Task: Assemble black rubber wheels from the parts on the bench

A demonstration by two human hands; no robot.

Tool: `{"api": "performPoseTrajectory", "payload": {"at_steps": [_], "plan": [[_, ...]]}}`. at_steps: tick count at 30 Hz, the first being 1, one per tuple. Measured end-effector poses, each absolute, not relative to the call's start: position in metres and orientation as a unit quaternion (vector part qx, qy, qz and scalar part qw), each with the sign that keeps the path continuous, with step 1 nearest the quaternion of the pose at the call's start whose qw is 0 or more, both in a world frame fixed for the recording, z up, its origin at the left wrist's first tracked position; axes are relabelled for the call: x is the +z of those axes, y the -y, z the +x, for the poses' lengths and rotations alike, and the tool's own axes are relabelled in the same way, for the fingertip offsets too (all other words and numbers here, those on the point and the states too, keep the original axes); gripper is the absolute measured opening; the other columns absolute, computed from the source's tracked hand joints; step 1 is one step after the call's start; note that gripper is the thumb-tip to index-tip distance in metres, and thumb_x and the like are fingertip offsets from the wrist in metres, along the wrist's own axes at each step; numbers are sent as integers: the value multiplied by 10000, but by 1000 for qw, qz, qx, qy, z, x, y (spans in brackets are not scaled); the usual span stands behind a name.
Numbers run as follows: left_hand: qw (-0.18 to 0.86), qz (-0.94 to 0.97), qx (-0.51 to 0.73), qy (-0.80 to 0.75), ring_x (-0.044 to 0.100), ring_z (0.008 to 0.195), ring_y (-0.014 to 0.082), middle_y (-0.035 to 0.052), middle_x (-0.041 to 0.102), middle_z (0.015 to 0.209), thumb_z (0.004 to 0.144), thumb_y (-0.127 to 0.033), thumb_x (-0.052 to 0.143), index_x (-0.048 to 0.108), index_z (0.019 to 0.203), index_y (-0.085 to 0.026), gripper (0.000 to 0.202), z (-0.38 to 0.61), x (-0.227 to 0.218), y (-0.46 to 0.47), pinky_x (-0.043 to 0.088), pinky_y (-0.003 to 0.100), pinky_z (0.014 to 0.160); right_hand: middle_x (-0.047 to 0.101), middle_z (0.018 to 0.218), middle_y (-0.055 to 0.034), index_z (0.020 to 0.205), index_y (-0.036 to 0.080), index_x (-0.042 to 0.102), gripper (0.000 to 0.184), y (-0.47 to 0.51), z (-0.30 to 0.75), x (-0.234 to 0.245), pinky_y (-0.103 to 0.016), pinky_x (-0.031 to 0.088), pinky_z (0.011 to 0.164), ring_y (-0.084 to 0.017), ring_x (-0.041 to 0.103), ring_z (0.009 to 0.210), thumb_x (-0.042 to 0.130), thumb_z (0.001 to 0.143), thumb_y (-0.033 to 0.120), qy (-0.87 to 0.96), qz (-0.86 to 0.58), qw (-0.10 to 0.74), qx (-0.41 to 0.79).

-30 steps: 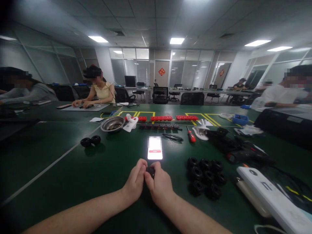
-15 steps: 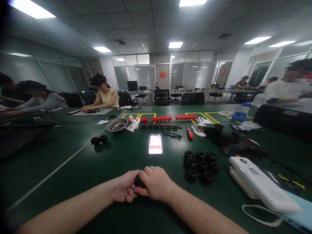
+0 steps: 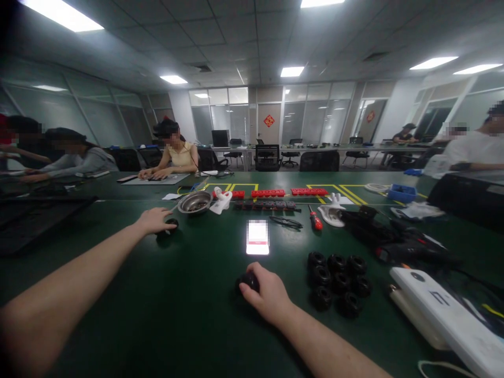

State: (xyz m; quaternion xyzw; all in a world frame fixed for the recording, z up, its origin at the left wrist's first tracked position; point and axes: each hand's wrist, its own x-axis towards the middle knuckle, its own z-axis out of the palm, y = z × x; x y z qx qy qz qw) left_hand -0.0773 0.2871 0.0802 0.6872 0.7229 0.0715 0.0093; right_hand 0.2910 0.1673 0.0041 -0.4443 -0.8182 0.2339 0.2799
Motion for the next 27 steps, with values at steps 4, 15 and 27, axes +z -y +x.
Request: {"api": "performPoseTrajectory", "payload": {"at_steps": [4,15,27], "plan": [[-3,690,11,-724,324,1131,405,192,442,1250,599,-585,524,523,1097,-89,704,-104,65,-306,200,531,895,564,760,-14,884,190,478,187,-166,289,5,-247,382,593,-159,527,663,504,741,306,820,-433,266,262],[-5,712,-29,-701,437,1065,335,138,540,1169,601,-581,514,611,995,-195,560,-118,47,-326,291,460,862,541,716,2,841,181,485,167,-176,289,-5,-229,363,571,-141,506,636,482,761,327,800,-435,279,305],[-8,758,118,-641,468,1048,248,112,515,1166,825,-514,121,470,1143,-149,597,-3,70,-244,348,369,878,514,740,1,908,187,434,218,-175,290,-5,-257,368,593,-152,485,653,486,753,332,756,-449,352,321]]}}
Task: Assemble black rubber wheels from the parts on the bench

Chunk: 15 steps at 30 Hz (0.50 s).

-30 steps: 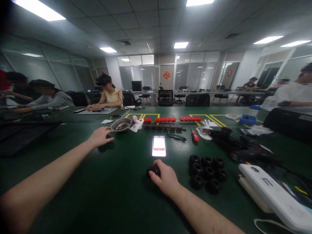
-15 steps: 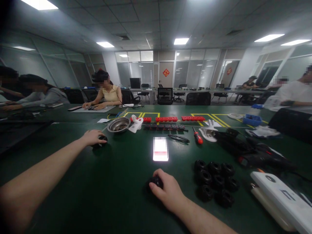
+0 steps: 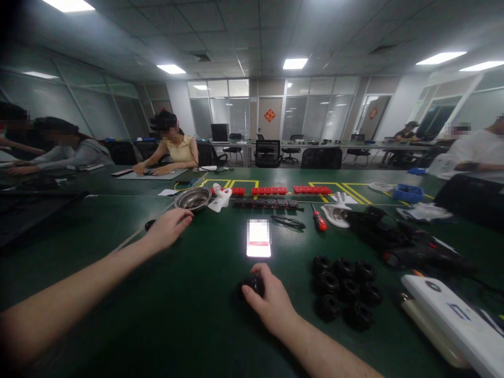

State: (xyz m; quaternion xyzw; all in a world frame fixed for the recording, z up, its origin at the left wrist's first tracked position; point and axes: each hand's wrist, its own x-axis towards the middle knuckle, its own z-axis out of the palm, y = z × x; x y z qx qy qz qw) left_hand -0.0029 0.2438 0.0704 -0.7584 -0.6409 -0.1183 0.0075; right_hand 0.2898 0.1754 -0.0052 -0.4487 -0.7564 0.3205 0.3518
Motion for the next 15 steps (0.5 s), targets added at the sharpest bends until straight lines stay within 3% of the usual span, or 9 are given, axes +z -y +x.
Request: {"api": "performPoseTrajectory", "payload": {"at_steps": [2,4,6,9,11,15], "plan": [[-13,-791,-149,593,495,1012,212,91,449,1235,811,-543,129,315,1253,-194,593,46,56,-207,414,312,805,498,728,5,879,187,429,200,-175,289,-4,-258,374,587,-151,478,649,451,773,356,717,-458,404,336],[-68,-850,-203,481,459,1058,255,127,381,1289,755,-609,246,202,1299,-184,692,90,38,-176,400,356,834,478,685,13,810,188,433,203,-174,286,-3,-255,386,576,-146,475,628,382,805,384,684,-463,439,354],[-121,-872,-215,422,467,1047,290,137,435,1244,709,-639,319,234,1276,-180,734,123,24,-158,382,398,844,471,653,13,745,188,431,257,-172,284,-2,-252,399,570,-145,483,618,310,830,398,669,-470,452,356],[-219,-806,-263,482,576,727,259,109,609,861,790,-544,260,420,1089,-149,521,155,17,-154,417,371,654,496,667,-10,713,186,425,329,-169,283,-2,-255,411,569,-155,504,642,219,855,401,661,-497,455,330],[-307,-732,-350,498,553,638,223,58,586,717,803,-500,294,485,928,-172,400,169,18,-157,396,334,612,517,691,-24,739,182,427,331,-167,285,-1,-259,412,579,-160,514,655,211,862,400,658,-515,455,308],[-443,-577,-473,496,524,650,169,9,523,660,809,-455,316,469,732,-200,307,185,18,-160,397,282,628,556,734,-50,846,166,442,234,-163,288,4,-286,393,605,-180,529,657,326,839,369,677,-542,423,261]]}}
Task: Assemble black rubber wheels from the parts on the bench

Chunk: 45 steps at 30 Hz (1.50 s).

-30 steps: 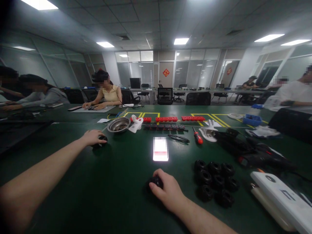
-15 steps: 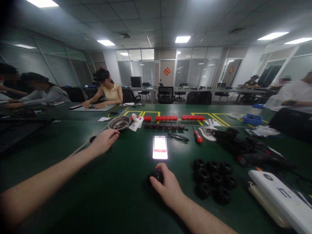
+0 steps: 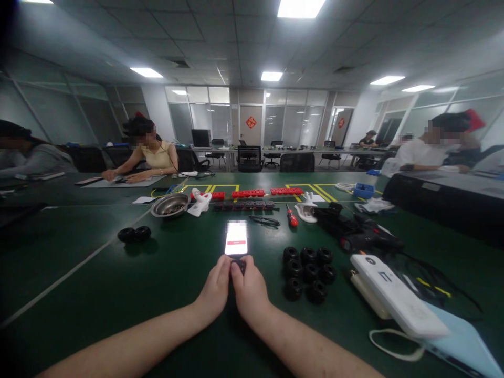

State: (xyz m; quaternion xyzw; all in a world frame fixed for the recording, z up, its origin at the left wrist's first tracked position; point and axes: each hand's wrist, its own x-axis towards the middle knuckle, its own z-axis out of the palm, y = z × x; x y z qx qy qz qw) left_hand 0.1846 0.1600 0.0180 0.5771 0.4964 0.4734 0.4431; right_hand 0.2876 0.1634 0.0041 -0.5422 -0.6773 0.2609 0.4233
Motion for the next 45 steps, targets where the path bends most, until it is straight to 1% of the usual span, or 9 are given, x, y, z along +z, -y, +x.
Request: {"api": "performPoseTrajectory", "payload": {"at_steps": [7,10,14,18,24,31,37,40,45], "plan": [[551,454,418,-562,321,296,99,-83,299,378,803,-471,204,427,606,-187,411,180,2,-159,286,228,343,576,796,-71,916,160,496,272,-158,290,16,-321,376,657,-231,545,736,566,697,306,761,-522,321,214],[499,531,475,-493,535,562,144,15,541,659,807,-464,257,474,842,-179,360,170,3,-158,417,265,517,568,813,-38,997,197,448,280,-157,293,21,-294,396,632,-186,548,709,483,773,361,749,-496,337,281],[350,716,447,-405,554,748,192,73,585,840,807,-442,336,452,997,-171,351,161,6,-160,413,321,690,423,520,52,855,189,441,327,-160,295,20,-232,354,417,-117,434,420,226,864,436,649,-500,347,456],[408,657,467,-429,546,720,172,34,561,771,828,-417,299,472,894,-177,303,166,11,-159,416,297,664,531,729,-24,903,170,455,193,-158,293,18,-279,415,576,-156,517,636,406,818,337,713,-489,385,322],[603,403,416,-549,371,358,95,-78,357,455,797,-488,255,439,745,-187,357,176,13,-159,301,216,381,534,961,-79,1042,177,453,368,-156,296,23,-358,389,763,-227,502,861,579,708,265,803,-462,330,180],[395,673,463,-421,540,813,189,57,570,879,780,-445,411,459,992,-178,344,166,11,-155,403,316,745,535,658,-10,836,160,486,287,-163,297,18,-258,401,540,-143,512,597,300,868,376,697,-480,380,373],[650,404,384,-517,300,343,55,-84,351,451,796,-486,279,421,688,-191,344,172,25,-155,209,166,360,541,877,-67,994,152,460,313,-154,305,34,-320,389,676,-199,500,763,551,741,313,832,-436,298,167],[708,371,283,-530,136,293,22,-106,241,364,771,-516,284,381,544,-178,418,161,31,-156,81,159,335,495,1006,-83,1081,171,447,350,-146,306,45,-335,384,758,-212,472,879,534,750,246,891,-351,262,116],[708,372,302,-519,172,301,23,-105,270,358,786,-530,239,411,621,-174,428,148,35,-135,110,145,342,400,1175,-100,1201,187,348,585,-134,304,51,-340,362,848,-226,428,1018,600,685,300,871,-330,317,177]]}}
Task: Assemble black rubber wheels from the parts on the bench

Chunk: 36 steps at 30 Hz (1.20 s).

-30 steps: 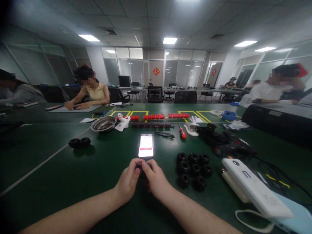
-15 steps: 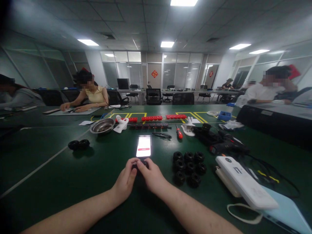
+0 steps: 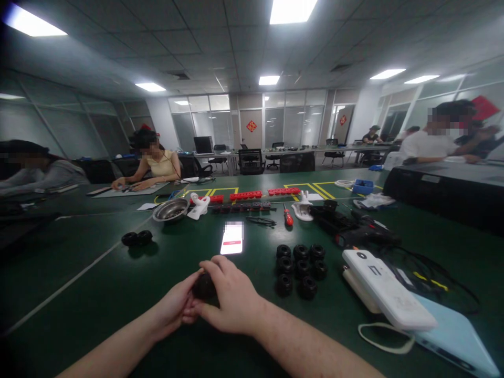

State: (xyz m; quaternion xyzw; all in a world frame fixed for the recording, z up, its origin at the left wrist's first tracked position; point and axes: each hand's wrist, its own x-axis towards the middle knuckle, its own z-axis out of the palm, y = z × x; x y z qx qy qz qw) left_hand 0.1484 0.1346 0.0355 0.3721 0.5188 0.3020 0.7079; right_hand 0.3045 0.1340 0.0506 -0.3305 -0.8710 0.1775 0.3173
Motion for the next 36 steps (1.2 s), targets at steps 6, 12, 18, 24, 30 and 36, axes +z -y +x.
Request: {"api": "performPoseTrajectory", "payload": {"at_steps": [6,12,18,24,30,36], "plan": [[593,458,401,-527,338,354,57,-91,398,440,776,-496,355,409,973,-210,351,154,37,-106,204,164,380,568,710,-28,926,174,542,334,-139,302,38,-247,388,518,-150,514,590,469,773,461,826,-417,247,287],[705,332,352,-519,219,284,24,-95,357,377,793,-534,228,401,708,-185,399,142,25,-102,115,165,349,519,973,-47,1098,211,465,420,-127,300,44,-282,413,724,-177,516,833,582,695,200,899,-286,250,219],[599,427,396,-549,320,327,60,-92,399,431,764,-533,342,414,977,-196,405,141,25,-91,203,166,352,459,1111,-112,1262,191,278,610,-121,292,33,-318,452,725,-192,536,854,531,751,406,799,-337,335,369],[396,636,370,-550,524,640,156,11,570,715,781,-448,412,263,1250,-177,561,149,35,-74,391,261,574,484,563,30,941,154,503,418,-133,287,20,-178,365,288,-75,434,332,313,828,509,707,-371,248,549],[464,539,408,-573,405,394,101,-68,435,474,743,-576,340,332,1195,-183,598,152,26,-80,283,192,368,543,725,19,976,200,515,232,-131,293,30,-205,442,451,-76,480,469,500,789,336,751,-321,282,503],[618,393,404,-548,338,292,48,-74,425,412,723,-634,295,439,888,-174,509,142,19,-86,210,143,311,539,957,-34,1042,197,526,393,-122,296,36,-284,416,785,-167,514,887,654,676,264,868,-222,313,316]]}}
